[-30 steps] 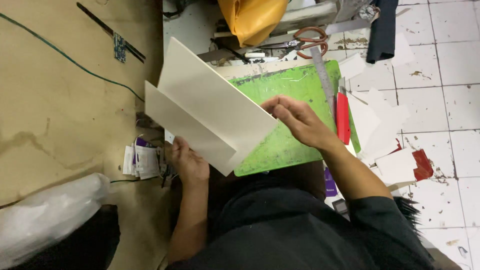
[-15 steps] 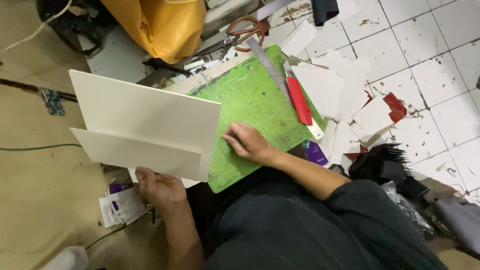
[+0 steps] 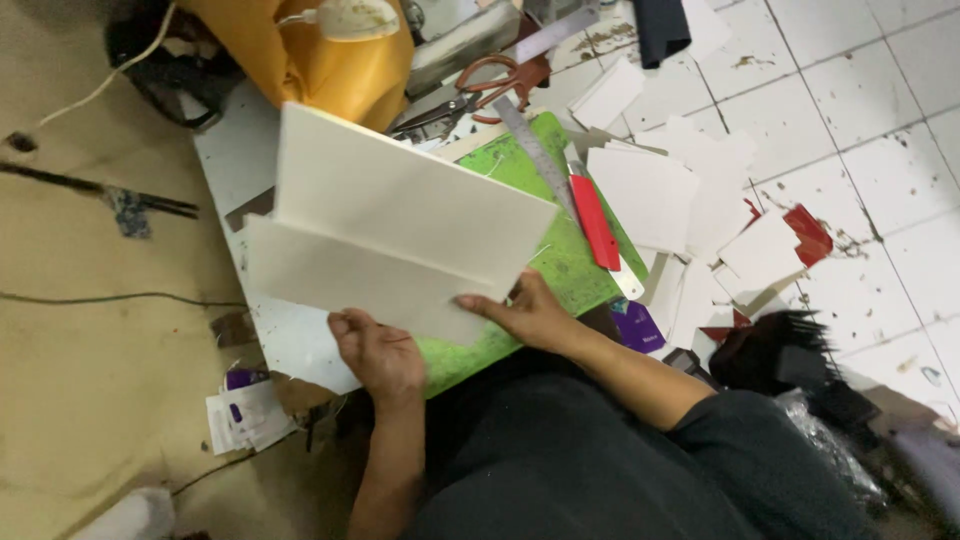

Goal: Cutting sheets of paper using a metal ruler and a utility knife on a cutting mat.

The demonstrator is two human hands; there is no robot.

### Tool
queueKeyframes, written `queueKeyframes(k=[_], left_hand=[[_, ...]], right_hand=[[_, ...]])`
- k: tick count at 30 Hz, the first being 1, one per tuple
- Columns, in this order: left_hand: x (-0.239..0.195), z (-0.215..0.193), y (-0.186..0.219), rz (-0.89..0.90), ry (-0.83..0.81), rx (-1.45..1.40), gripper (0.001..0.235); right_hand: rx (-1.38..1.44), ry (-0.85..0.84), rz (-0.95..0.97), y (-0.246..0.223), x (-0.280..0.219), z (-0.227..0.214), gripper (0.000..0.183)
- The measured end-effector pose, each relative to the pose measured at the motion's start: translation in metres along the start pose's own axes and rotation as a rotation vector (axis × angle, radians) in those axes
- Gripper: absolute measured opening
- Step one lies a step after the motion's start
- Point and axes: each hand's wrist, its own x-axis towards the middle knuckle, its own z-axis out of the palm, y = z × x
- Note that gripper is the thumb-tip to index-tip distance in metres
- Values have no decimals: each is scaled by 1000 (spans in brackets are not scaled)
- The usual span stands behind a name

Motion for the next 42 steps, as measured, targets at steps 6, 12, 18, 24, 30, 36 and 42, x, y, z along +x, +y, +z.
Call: queueKeyframes(k=[6,12,18,24,30,36,42], left_hand=[[37,-25,-16,187,-161,32,25],[74,-29,55,739,-532,539,67],[61,-48,38,475,-502,614,35],[80,-91,-11,574,-444,691,39],[66,-72,14,694,-417,818,32],[41,-51,29,662,-316,848,27],[36,-46,31,678,-289,907,15]], right_hand=[[-103,5,-19,-32,21,-27,12],[-395,-183,-255,-13,39,-63,9],[-409,-203,-316,-18,53,-59,6],[-529,126,-264,21,25,-61,37],[-611,238,-317,11,15,-38,32],[-667,227,-365,21,12,-46,21],[-651,217,-379,23,10,-50,17]])
